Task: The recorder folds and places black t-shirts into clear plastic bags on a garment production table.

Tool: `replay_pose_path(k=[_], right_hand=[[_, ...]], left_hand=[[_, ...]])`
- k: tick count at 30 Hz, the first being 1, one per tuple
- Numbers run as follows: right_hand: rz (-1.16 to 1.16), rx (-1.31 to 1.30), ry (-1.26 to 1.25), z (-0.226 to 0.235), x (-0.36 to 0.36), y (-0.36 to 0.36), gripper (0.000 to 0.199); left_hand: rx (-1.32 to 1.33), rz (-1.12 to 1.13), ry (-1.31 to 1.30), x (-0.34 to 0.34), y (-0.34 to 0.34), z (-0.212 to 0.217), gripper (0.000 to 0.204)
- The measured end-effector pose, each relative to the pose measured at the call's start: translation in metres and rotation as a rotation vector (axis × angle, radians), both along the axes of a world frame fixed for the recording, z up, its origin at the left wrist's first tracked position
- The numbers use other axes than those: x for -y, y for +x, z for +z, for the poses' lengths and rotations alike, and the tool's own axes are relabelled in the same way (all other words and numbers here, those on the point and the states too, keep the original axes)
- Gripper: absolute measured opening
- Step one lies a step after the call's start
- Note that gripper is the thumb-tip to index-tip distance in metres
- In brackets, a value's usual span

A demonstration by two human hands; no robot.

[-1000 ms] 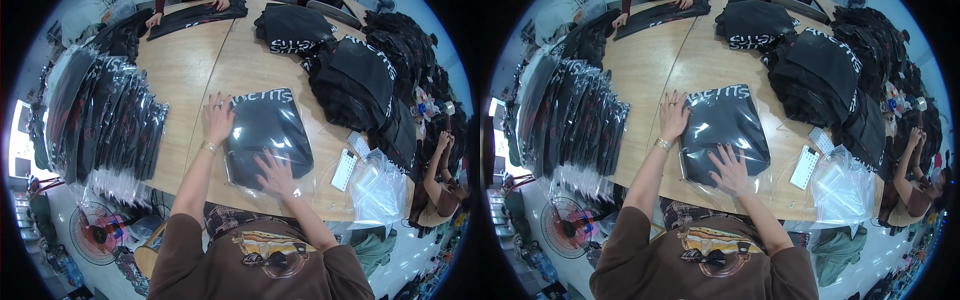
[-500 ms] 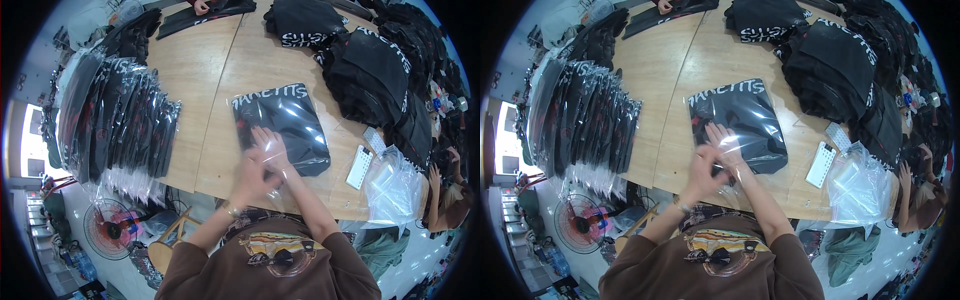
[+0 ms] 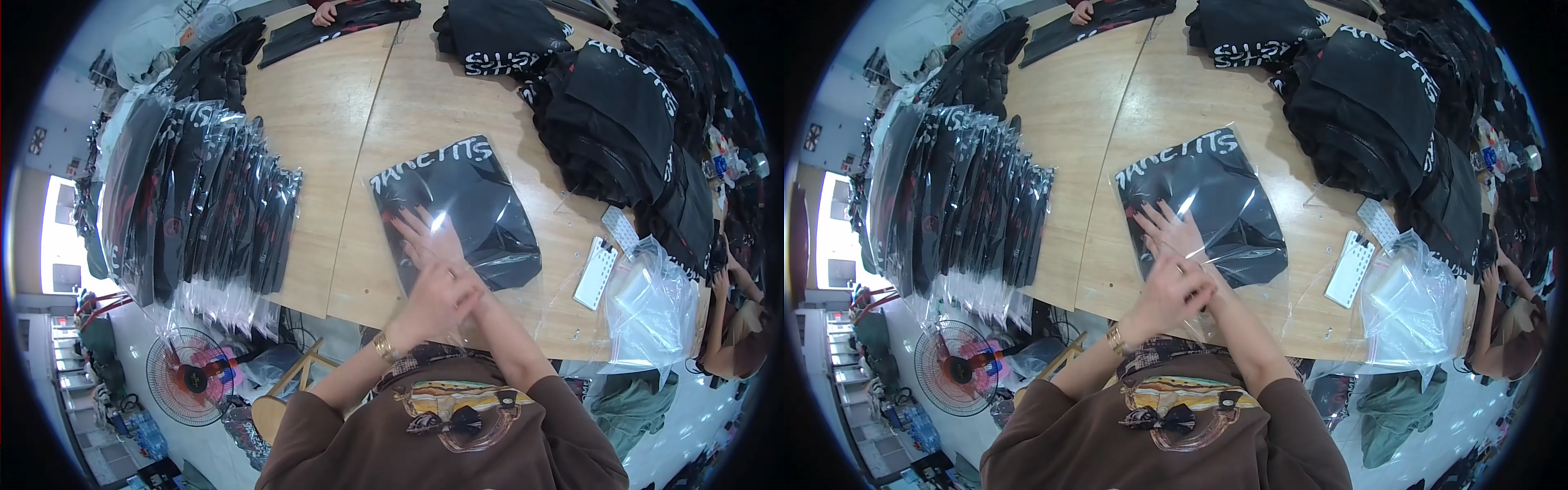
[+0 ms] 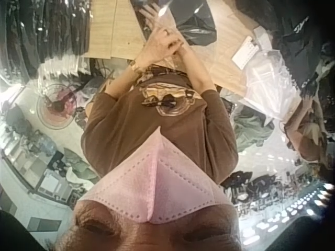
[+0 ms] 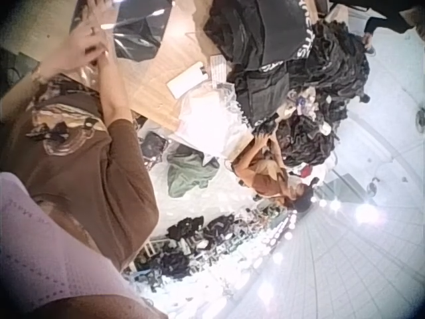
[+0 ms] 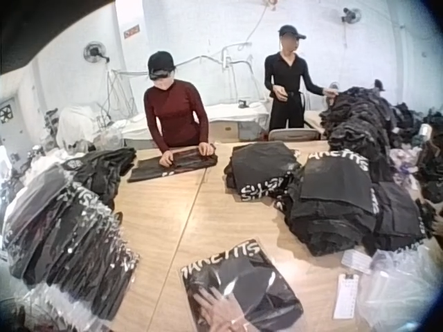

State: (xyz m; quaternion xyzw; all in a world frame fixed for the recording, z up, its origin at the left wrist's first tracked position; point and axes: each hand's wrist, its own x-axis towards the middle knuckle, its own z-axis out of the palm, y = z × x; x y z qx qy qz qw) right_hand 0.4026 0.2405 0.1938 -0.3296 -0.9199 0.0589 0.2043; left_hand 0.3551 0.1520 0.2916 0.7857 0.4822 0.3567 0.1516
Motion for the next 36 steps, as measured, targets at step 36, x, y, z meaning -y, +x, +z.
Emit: replay_pose_path(k=[36], right_hand=[[0.213, -0.092, -0.188, 0.017, 0.010, 0.028, 0.044]], left_hand=[[0.870, 0.735, -0.827, -0.121, -0.151, -0.079, 0.016]])
